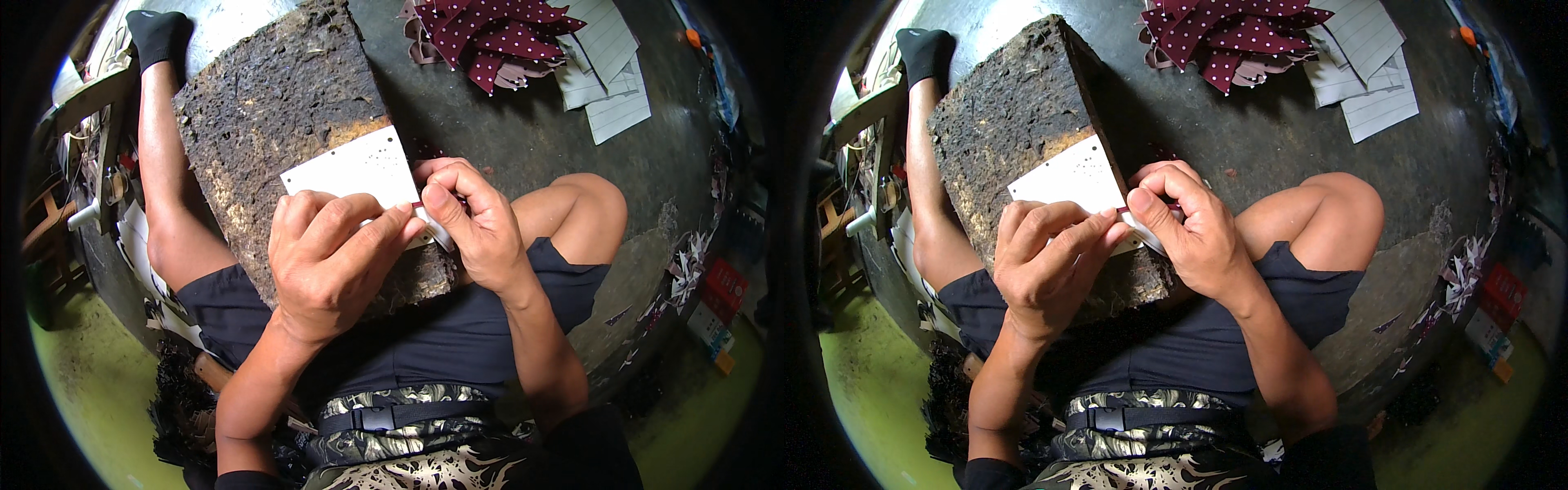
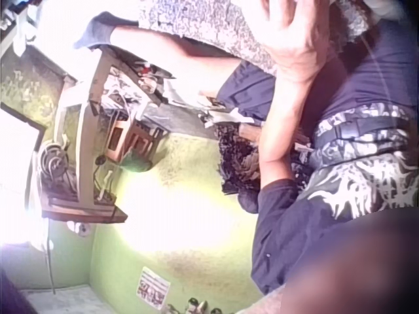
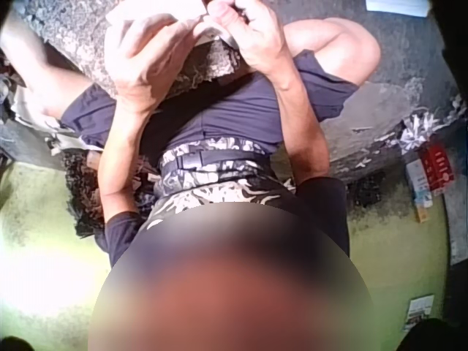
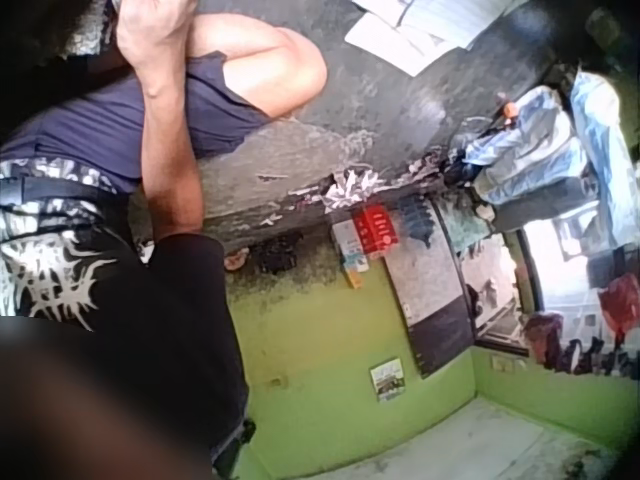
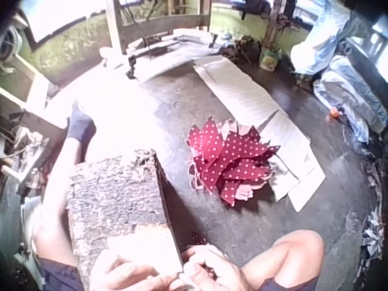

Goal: The person assembles small leather pieces by hand, aligning a white backing with a maroon polka-dotted leather piece and pressing them together. The person repeatedly picks up new pieces, aligns them, and sets the assembled units aside.

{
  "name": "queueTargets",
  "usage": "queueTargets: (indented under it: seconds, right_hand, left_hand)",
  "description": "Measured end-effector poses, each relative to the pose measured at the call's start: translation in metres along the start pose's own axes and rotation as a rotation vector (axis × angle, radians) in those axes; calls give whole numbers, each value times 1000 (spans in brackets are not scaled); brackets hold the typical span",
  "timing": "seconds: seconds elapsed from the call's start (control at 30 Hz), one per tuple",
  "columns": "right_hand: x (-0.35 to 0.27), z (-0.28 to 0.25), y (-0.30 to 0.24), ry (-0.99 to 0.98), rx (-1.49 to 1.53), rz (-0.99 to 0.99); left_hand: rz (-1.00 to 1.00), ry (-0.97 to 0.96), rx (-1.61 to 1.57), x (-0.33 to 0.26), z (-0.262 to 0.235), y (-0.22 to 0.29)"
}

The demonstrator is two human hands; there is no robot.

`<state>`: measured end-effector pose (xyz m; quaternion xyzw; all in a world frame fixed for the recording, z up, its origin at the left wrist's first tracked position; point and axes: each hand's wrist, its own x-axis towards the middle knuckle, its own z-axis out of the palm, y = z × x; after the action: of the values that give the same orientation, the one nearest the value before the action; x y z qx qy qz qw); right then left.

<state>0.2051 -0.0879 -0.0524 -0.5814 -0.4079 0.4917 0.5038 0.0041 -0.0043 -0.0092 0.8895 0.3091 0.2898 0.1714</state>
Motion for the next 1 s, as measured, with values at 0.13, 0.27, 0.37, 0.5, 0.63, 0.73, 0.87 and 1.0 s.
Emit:
queueTargets:
  seconds: [0.13,0.27,0.37,0.5,0.63,0.73,0.87,1.0]
  right_hand:
    - [-1,0,2,15,-7,-11]
    - [1,-1,2,53,-114,-45]
    - [0,-2,0,130,-162,-72]
    - [-8,-5,-7,224,-292,-154]
    - [-20,-8,-22,272,-279,-199]
    - [-32,-4,-40,294,-259,-217]
    - [-56,17,-69,341,-5,-45]
    - [-57,31,-87,423,302,-152]
  left_hand:
    - [10,-41,13,2,-3,1]
    - [8,-83,39,6,-4,6]
    - [-34,-139,64,8,-5,11]
    - [-116,-129,8,12,-6,16]
    - [-220,-79,-91,12,-12,28]
    - [-566,-136,-528,3,-19,49]
    - [-358,-225,-692,-11,-22,65]
    - [-302,-149,-774,-24,-21,68]
